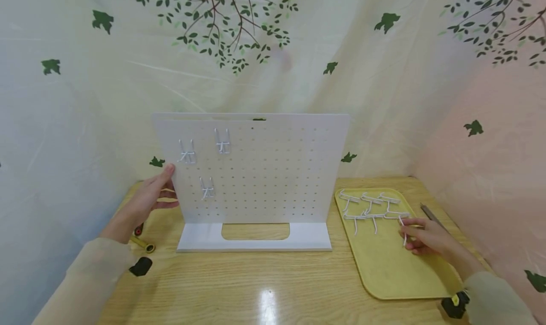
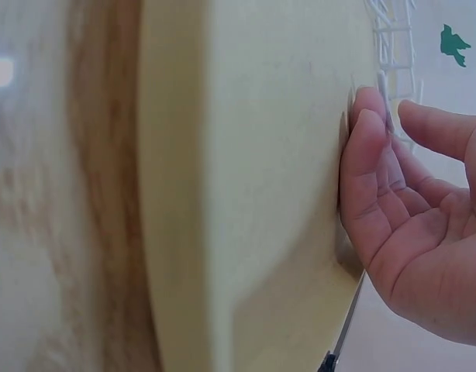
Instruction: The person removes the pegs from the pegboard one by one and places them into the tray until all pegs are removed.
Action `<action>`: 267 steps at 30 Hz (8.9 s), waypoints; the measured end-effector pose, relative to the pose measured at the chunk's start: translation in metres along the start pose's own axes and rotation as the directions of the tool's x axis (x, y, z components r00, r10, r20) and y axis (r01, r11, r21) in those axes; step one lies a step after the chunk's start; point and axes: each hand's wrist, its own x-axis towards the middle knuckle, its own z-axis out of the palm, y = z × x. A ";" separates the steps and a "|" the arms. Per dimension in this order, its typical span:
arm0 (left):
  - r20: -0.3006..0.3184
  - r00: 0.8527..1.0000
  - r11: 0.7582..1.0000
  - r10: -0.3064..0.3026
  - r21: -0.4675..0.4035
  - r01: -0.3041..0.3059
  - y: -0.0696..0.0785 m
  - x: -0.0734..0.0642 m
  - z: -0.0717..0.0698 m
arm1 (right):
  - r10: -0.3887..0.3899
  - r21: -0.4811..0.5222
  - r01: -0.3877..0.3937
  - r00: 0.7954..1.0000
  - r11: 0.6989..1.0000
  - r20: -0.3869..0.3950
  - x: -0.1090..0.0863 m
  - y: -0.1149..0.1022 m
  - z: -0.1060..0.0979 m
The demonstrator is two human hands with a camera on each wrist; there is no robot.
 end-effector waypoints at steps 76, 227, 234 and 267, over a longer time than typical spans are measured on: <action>0.031 0.999 0.999 0.028 -0.034 -0.027 -0.002 0.001 -0.003 | -0.549 0.302 0.468 0.780 0.831 0.300 -0.023 -0.267 0.232; 0.015 1.000 0.999 0.027 -0.045 -0.026 -0.004 0.004 0.002 | -0.450 -0.029 0.454 0.889 0.891 0.083 -0.029 -0.185 0.144; 0.010 1.000 0.999 0.025 -0.035 -0.025 -0.004 0.004 0.004 | -0.394 -0.109 0.401 0.915 0.909 0.085 -0.027 -0.143 0.115; 0.000 1.000 0.999 0.025 -0.043 -0.025 -0.004 0.002 -0.001 | -0.142 -0.076 0.172 0.945 0.982 0.294 -0.011 -0.023 0.087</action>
